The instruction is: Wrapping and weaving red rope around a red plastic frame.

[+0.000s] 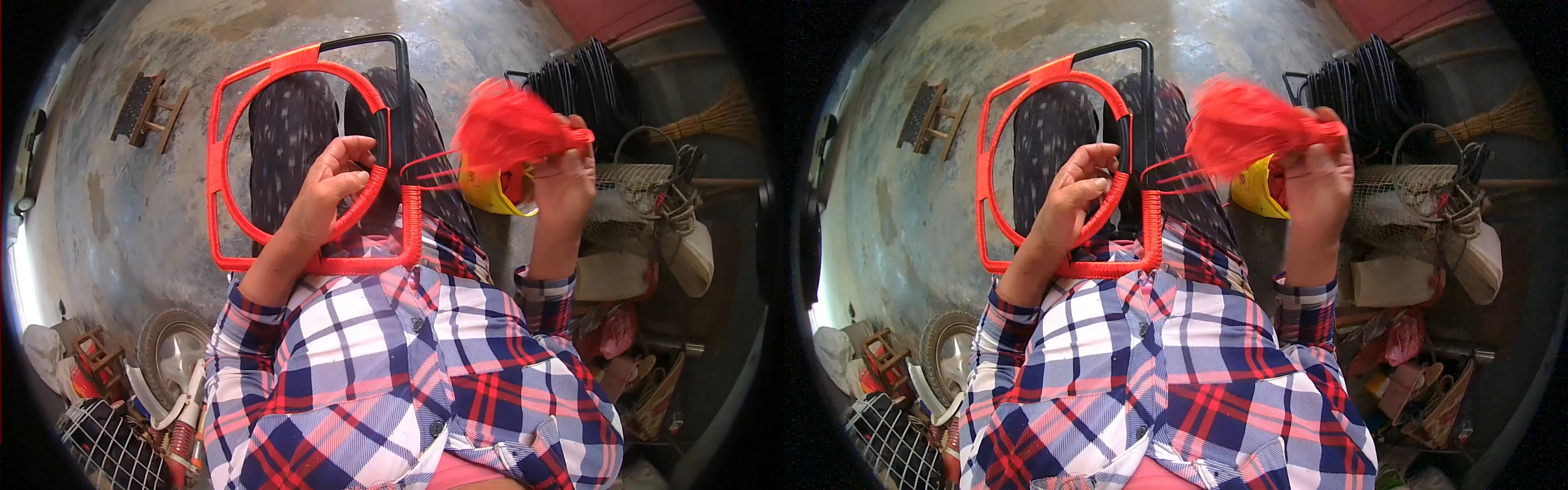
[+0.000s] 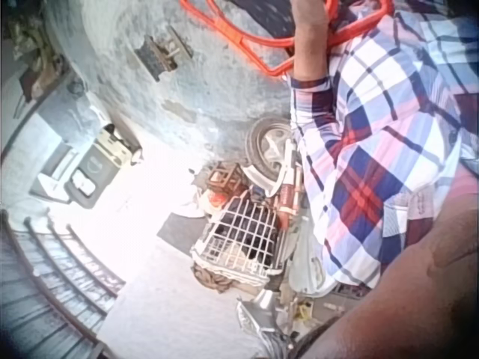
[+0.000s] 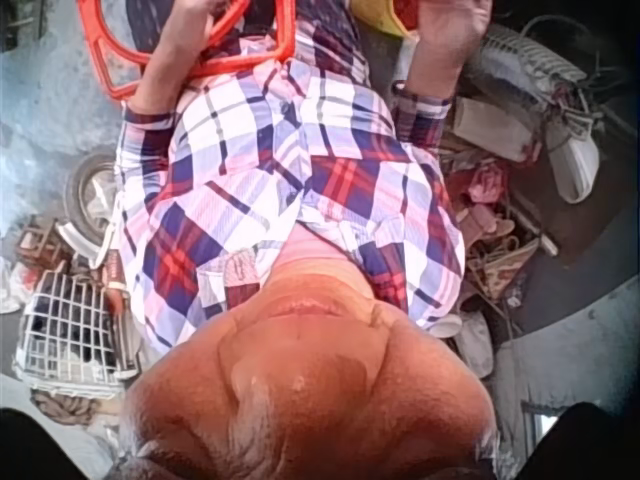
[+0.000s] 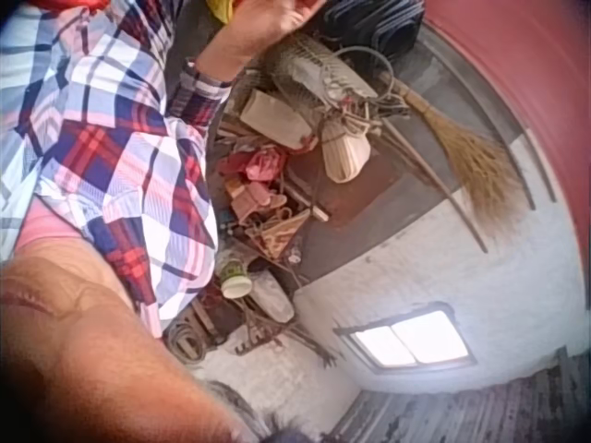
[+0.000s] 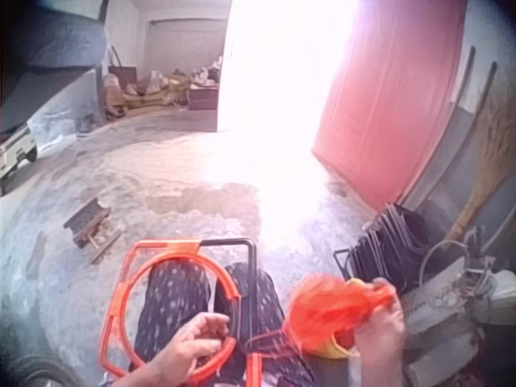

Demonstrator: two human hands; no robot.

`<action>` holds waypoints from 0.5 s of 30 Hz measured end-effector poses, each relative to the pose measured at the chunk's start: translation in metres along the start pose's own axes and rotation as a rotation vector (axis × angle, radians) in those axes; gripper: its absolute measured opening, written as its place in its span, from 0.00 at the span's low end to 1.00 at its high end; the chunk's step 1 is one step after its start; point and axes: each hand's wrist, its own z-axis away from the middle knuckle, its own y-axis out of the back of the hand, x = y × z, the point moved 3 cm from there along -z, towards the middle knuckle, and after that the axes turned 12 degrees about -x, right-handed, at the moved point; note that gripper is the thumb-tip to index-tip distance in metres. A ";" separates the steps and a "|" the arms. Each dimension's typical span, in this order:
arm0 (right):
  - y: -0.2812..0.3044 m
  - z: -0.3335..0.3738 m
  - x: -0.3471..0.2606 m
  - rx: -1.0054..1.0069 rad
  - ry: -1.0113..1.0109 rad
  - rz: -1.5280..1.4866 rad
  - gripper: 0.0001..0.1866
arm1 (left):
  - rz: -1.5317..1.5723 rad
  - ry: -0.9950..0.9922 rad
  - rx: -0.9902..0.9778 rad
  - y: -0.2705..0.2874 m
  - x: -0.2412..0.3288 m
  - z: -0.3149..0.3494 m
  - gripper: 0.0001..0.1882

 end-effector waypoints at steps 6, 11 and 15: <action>0.097 0.008 -0.054 0.148 0.176 -0.308 0.24 | 0.001 0.028 -0.059 -0.004 -0.001 -0.003 0.24; 0.093 0.018 -0.042 0.156 0.134 -0.305 0.17 | 0.019 0.156 -0.096 -0.008 -0.006 -0.006 0.20; 0.009 0.038 0.021 0.095 -0.364 0.230 0.14 | 0.031 0.303 -0.228 -0.013 -0.006 -0.009 0.12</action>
